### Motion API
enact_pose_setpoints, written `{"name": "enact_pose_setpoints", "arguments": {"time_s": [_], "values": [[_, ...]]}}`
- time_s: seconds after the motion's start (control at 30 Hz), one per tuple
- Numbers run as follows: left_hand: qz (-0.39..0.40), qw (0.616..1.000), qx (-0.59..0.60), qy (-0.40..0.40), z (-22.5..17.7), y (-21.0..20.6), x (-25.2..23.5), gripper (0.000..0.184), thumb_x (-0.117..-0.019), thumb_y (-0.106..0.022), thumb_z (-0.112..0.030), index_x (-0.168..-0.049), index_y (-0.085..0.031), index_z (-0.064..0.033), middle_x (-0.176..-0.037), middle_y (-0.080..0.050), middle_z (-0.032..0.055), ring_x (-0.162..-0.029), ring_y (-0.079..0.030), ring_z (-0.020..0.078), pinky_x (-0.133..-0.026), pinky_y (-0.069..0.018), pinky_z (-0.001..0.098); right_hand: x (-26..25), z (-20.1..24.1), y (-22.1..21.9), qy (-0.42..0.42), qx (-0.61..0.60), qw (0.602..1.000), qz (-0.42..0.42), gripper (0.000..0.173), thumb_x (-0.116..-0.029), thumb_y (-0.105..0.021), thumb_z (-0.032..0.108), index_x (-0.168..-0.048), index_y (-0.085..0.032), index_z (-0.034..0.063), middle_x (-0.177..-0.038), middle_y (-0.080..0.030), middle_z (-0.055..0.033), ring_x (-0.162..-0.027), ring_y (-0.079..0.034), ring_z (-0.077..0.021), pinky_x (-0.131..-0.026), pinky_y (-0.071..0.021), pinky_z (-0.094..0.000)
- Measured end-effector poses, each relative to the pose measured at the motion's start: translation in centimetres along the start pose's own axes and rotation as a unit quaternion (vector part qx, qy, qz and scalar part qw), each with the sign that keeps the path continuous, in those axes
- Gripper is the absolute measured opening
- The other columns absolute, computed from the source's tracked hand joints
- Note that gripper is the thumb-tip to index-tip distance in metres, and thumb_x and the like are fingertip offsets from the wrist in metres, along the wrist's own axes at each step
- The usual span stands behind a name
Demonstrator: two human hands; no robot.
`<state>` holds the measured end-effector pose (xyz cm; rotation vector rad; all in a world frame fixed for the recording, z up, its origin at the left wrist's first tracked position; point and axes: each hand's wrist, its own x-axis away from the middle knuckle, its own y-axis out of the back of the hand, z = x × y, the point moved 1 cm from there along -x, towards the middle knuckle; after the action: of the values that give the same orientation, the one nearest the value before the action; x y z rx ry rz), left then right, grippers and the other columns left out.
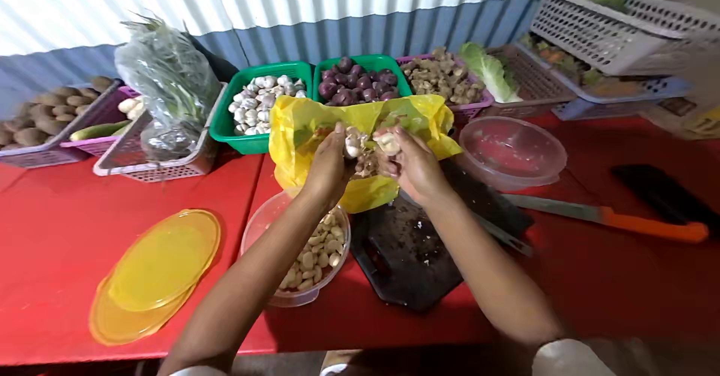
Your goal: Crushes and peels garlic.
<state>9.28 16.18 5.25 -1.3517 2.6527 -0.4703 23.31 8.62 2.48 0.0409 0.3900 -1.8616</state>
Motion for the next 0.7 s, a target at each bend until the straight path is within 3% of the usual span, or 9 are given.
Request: {"name": "enact_pose_setpoints", "arguments": {"time_s": [0.07, 0.13, 0.17, 0.23, 0.33, 0.47, 0.6, 0.67, 0.7], "values": [[0.032, 0.998, -0.058, 0.001, -0.1, 0.0, 2.7, 0.035, -0.1128, -0.030, -0.037, -0.116, -0.054, -0.0118, -0.084, -0.060, 0.0006, -0.069, -0.060, 0.0083, -0.064, -0.0540, 0.0230, 2.9, 1.0, 2.4, 0.018, 0.083, 0.996, 0.018, 0.039, -0.1116, -0.030, 0.030, -0.122, -0.062, 0.0097, -0.078, -0.058, 0.0036, -0.058, -0.052, -0.0023, -0.053, -0.0463, -0.0176], [0.100, 0.964, -0.238, -0.061, 1.0, 0.2, 5.9, 0.030, -0.1121, -0.036, -0.028, -0.122, -0.057, -0.0081, -0.092, -0.063, 0.0025, -0.076, -0.063, 0.0099, -0.070, -0.0574, 0.0276, 5.9, 1.2, 4.7, 0.013, 0.266, 0.962, 0.054, 0.029, -0.1085, -0.045, 0.023, -0.123, -0.065, 0.0067, -0.092, -0.065, -0.0021, -0.071, -0.060, -0.0067, -0.063, -0.0526, -0.0236], [0.131, 0.928, -0.335, -0.099, 1.8, 0.0, 7.3, 0.029, -0.1103, -0.042, -0.026, -0.124, -0.059, -0.0069, -0.100, -0.064, 0.0048, -0.082, -0.065, 0.0120, -0.074, -0.0585, 0.0307, 6.9, 1.1, 5.6, -0.014, 0.358, 0.930, 0.080, 0.028, -0.1061, -0.053, 0.023, -0.122, -0.067, 0.0058, -0.102, -0.069, -0.0068, -0.084, -0.065, -0.0125, -0.075, -0.0567, -0.0315], [0.164, 0.834, -0.503, -0.158, 4.0, -1.2, 9.6, 0.031, -0.1071, -0.051, -0.028, -0.126, -0.065, -0.0083, -0.115, -0.063, 0.0108, -0.099, -0.064, 0.0202, -0.087, -0.0565, 0.0388, 8.5, 0.3, 6.4, -0.075, 0.507, 0.850, 0.120, 0.030, -0.1022, -0.062, 0.024, -0.125, -0.069, 0.0062, -0.118, -0.068, -0.0145, -0.110, -0.066, -0.0258, -0.097, -0.0533, -0.0480], [0.149, 0.755, -0.617, -0.165, 8.3, -2.8, 10.3, 0.030, -0.1041, -0.056, -0.022, -0.128, -0.067, -0.0076, -0.124, -0.062, 0.0213, -0.115, -0.060, 0.0391, -0.097, -0.0520, 0.0502, 10.1, -1.5, 6.1, -0.126, 0.598, 0.777, 0.149, 0.035, -0.0980, -0.068, 0.022, -0.130, -0.066, 0.0062, -0.125, -0.063, -0.0194, -0.116, -0.062, -0.0361, -0.099, -0.0498, -0.0566], [0.084, 0.751, -0.627, -0.191, 12.9, -2.4, 8.3, 0.029, -0.1022, -0.053, -0.011, -0.126, -0.068, -0.0068, -0.125, -0.063, 0.0222, -0.121, -0.057, 0.0436, -0.097, -0.0509, 0.0556, 11.4, -0.8, 6.5, -0.092, 0.575, 0.802, 0.133, 0.048, -0.0954, -0.074, 0.027, -0.139, -0.062, 0.0118, -0.138, -0.059, -0.0138, -0.122, -0.061, -0.0305, -0.102, -0.0514, -0.0516], [0.067, 0.732, -0.642, -0.218, 12.8, -2.4, 8.2, 0.034, -0.1008, -0.053, -0.012, -0.132, -0.066, -0.0068, -0.140, -0.060, 0.0189, -0.135, -0.051, 0.0424, -0.108, -0.0421, 0.0608, 11.1, 0.6, 8.2, 0.022, 0.531, 0.845, 0.054, 0.013, -0.0970, -0.069, 0.012, -0.099, -0.075, 0.0008, -0.116, -0.070, -0.0127, -0.105, -0.068, -0.0224, -0.093, -0.0565, -0.0418], [0.056, 0.716, -0.641, -0.270, 12.8, -2.8, 8.4, 0.033, -0.0989, -0.055, -0.013, -0.128, -0.068, -0.0066, -0.136, -0.063, 0.0158, -0.134, -0.053, 0.0390, -0.109, -0.0414, 0.0600, 10.7, 0.5, 8.8, 0.021, 0.507, 0.861, 0.038, 0.012, -0.0964, -0.069, 0.011, -0.094, -0.075, 0.0007, -0.106, -0.071, -0.0119, -0.096, -0.068, -0.0197, -0.087, -0.0571, -0.0384], [0.061, 0.712, -0.638, -0.287, 12.8, -3.1, 8.4, 0.031, -0.0977, -0.057, -0.014, -0.125, -0.070, -0.0066, -0.132, -0.066, 0.0143, -0.131, -0.056, 0.0366, -0.109, -0.0404, 0.0604, 10.5, 0.3, 8.8, 0.003, 0.499, 0.866, 0.036, 0.010, -0.0961, -0.070, 0.009, -0.098, -0.076, 0.0019, -0.103, -0.071, -0.0114, -0.094, -0.068, -0.0194, -0.086, -0.0571, -0.0386]]}}
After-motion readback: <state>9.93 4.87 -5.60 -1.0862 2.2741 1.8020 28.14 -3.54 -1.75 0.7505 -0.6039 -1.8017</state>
